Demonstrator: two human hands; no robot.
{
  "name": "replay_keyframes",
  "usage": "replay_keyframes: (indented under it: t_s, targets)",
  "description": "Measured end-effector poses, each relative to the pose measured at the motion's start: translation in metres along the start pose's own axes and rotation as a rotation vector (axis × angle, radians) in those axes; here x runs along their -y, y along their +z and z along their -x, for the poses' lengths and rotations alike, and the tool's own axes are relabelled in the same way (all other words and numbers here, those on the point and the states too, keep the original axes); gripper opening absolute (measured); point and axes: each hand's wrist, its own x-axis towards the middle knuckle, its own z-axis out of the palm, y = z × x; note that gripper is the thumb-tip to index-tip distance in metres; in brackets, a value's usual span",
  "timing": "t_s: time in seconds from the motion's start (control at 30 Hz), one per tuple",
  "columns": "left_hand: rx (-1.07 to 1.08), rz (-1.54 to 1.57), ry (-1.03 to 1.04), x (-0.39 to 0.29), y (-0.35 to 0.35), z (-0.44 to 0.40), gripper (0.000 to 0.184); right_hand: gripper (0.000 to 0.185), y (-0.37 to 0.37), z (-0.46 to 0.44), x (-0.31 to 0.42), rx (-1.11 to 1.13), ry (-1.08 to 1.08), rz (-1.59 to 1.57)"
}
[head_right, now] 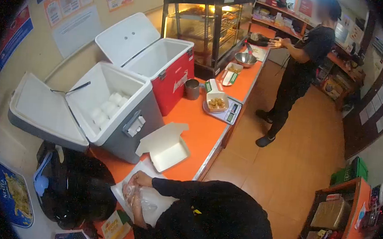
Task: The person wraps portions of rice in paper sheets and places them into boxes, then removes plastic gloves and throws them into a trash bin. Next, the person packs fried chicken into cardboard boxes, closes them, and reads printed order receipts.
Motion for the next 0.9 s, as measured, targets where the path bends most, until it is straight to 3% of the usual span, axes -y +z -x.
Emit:
replay_keyframes:
  t_s: [0.1,0.2,0.33,0.43,0.6,0.7,0.83,0.9]
  targets:
    - [-0.063,0.029,-0.058,-0.029,0.008,0.006,0.064,0.007,-0.002,0.006,0.004,-0.082,0.034,0.146]
    - [-0.156,0.088,0.032,0.04,0.012,-0.01,0.071,0.007,-0.005,0.004,-0.005,-0.067,-0.006,0.148]
    - [-0.192,0.108,0.077,0.031,0.009,-0.013,0.073,0.019,-0.005,0.003,-0.009,-0.094,0.033,0.234]
    - [-0.187,0.128,0.091,0.053,0.01,-0.022,0.072,0.017,-0.005,0.0,-0.011,-0.028,0.072,0.168]
    - [-0.121,0.081,0.092,0.166,-0.01,-0.044,0.072,0.018,-0.004,0.004,-0.012,0.002,0.114,0.016]
    - [-0.17,0.127,0.09,0.089,0.0,-0.024,0.067,0.018,-0.01,0.004,-0.011,-0.034,0.147,0.053]
    - [-0.201,0.083,0.089,0.025,0.009,-0.009,0.059,0.011,-0.011,0.001,-0.021,0.039,0.017,0.035]
    - [-0.209,-0.127,0.325,0.04,0.002,-0.005,0.054,0.006,-0.014,-0.004,-0.037,0.089,-0.079,-0.037]
